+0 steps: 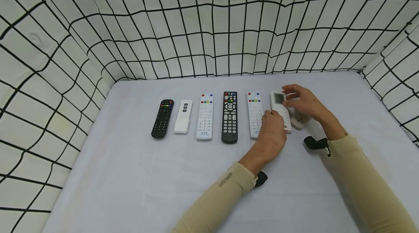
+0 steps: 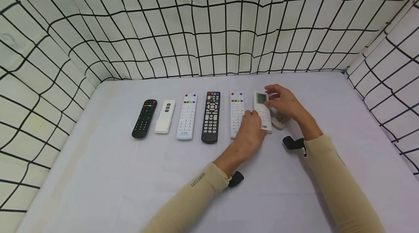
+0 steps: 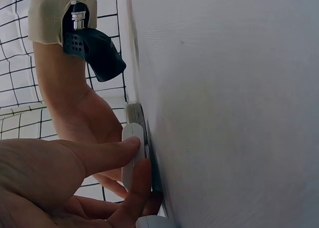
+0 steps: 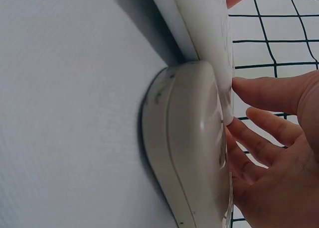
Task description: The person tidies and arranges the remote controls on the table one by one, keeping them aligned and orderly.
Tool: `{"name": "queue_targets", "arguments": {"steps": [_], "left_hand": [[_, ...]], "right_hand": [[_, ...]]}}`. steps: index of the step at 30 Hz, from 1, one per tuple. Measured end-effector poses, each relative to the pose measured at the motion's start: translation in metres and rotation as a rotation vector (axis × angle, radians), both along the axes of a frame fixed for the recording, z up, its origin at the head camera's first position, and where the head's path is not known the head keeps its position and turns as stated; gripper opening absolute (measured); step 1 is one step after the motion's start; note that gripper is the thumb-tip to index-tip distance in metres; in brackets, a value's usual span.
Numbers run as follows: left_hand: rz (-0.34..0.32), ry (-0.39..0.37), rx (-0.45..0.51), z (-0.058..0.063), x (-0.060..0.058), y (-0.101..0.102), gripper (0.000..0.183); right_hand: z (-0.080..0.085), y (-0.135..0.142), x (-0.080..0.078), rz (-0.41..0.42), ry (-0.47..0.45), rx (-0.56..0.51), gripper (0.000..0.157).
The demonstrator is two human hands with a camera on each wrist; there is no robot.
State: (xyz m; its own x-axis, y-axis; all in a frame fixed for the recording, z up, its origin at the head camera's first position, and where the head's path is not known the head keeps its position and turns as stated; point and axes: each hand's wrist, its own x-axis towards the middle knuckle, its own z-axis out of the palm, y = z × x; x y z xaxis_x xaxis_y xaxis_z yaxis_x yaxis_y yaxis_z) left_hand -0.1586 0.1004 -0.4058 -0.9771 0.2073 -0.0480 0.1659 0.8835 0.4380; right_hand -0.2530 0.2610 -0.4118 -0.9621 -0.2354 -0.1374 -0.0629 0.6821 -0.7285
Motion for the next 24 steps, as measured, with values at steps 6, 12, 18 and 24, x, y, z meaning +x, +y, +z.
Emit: {"name": "queue_targets", "arguments": {"steps": [6,12,18,24], "left_hand": [[-0.016,0.032,-0.063,-0.0017,0.0020,0.0020,0.058],[-0.032,0.047,-0.088,-0.0032,0.0013,0.0019,0.058],[-0.042,0.080,-0.129,-0.0037,0.0017,0.0027,0.054],[-0.037,0.087,-0.165,-0.0038,0.0022,0.0045,0.054]], "right_hand": [[-0.0019,0.0011,-0.0005,0.002,-0.003,0.016,0.065],[-0.0030,0.0003,-0.0003,0.005,0.003,0.031,0.064],[-0.0019,-0.0007,0.0011,0.004,0.006,0.039,0.062],[-0.0009,0.0003,0.0024,0.010,-0.001,0.037,0.061]]}}
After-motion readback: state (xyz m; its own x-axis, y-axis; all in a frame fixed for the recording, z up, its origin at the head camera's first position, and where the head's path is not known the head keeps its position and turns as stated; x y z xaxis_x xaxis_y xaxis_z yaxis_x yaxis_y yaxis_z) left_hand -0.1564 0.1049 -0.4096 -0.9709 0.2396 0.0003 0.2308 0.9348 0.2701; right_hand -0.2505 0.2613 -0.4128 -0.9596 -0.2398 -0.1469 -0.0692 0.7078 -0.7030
